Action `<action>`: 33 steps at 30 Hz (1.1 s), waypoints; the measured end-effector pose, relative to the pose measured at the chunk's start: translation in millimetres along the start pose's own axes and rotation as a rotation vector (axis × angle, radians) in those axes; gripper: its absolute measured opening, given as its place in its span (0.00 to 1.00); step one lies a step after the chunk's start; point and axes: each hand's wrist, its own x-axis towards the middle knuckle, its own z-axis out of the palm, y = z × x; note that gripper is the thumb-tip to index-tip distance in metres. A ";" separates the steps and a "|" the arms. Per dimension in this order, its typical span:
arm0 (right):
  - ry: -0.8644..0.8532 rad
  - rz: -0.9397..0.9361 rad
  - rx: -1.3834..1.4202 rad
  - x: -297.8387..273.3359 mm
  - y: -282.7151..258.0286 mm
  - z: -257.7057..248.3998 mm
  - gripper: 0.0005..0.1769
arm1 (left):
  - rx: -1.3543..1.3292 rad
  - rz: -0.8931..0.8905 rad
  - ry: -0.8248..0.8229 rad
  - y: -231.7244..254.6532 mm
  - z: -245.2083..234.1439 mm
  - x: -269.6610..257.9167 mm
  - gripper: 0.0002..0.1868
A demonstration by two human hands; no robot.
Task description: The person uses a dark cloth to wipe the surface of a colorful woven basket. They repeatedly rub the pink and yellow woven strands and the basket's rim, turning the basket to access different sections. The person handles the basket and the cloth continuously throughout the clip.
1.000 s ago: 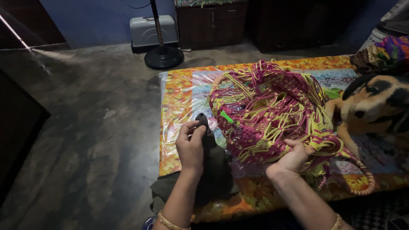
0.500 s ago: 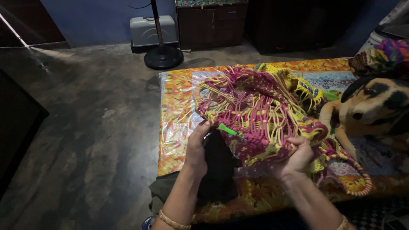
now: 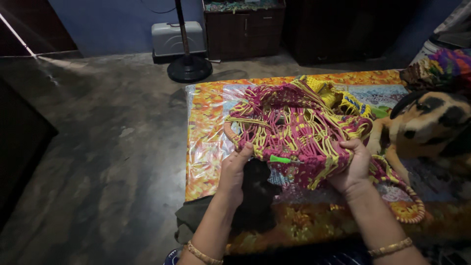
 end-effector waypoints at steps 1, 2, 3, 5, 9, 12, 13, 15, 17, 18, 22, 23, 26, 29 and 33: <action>0.067 0.013 -0.007 -1.7 0.6 4.0 0.38 | 0.022 0.010 0.014 -3.3 -4.0 2.6 0.17; 0.134 0.027 -0.013 -1.9 2.0 7.3 0.36 | 0.045 0.021 0.029 -6.0 -7.0 4.8 0.18; 0.217 -0.001 -0.021 -1.6 4.8 10.1 0.34 | 0.068 0.030 0.045 -6.7 -9.0 5.0 0.19; 0.382 -0.055 -0.034 -0.6 11.0 11.4 0.31 | 0.023 -0.010 0.058 -3.5 -8.3 2.1 0.15; 0.555 -0.268 -0.130 -0.8 31.5 7.4 0.22 | -0.029 -0.042 0.103 4.9 1.3 -1.2 0.16; 0.608 -0.370 -0.266 -4.5 47.8 12.8 0.22 | 0.057 -0.040 0.156 1.5 2.1 3.2 0.18; 0.532 -0.400 -0.243 -7.2 51.6 15.6 0.22 | 0.037 -0.051 0.170 -0.9 0.9 6.0 0.18; 0.451 -0.431 -0.242 -11.4 54.0 20.3 0.24 | -0.002 -0.077 0.201 -5.3 -2.3 10.4 0.20; 0.444 -0.436 -0.287 -13.3 53.2 22.9 0.25 | 0.027 -0.078 0.191 -5.1 -6.4 11.5 0.17; 0.427 -0.447 -0.285 -13.4 51.9 23.2 0.26 | 0.043 -0.079 0.186 -4.5 -6.6 11.6 0.16; 0.369 -0.457 -0.263 -11.6 44.6 18.0 0.28 | 0.015 -0.059 0.133 -7.3 -2.0 8.6 0.14; 0.356 -0.450 -0.254 -10.3 42.8 15.4 0.29 | 0.009 -0.055 0.127 -8.8 -1.1 8.4 0.15; 0.362 -0.408 -0.283 -2.6 34.2 4.7 0.28 | 0.010 -0.020 0.100 -14.2 1.2 6.2 0.15; 0.381 -0.312 -0.369 5.3 20.3 -3.1 0.28 | 0.016 -0.003 0.101 -19.5 5.4 6.8 0.13; 0.202 -0.264 -0.287 8.0 5.3 -6.2 0.30 | 0.114 -0.020 0.104 -32.8 -2.9 11.4 0.19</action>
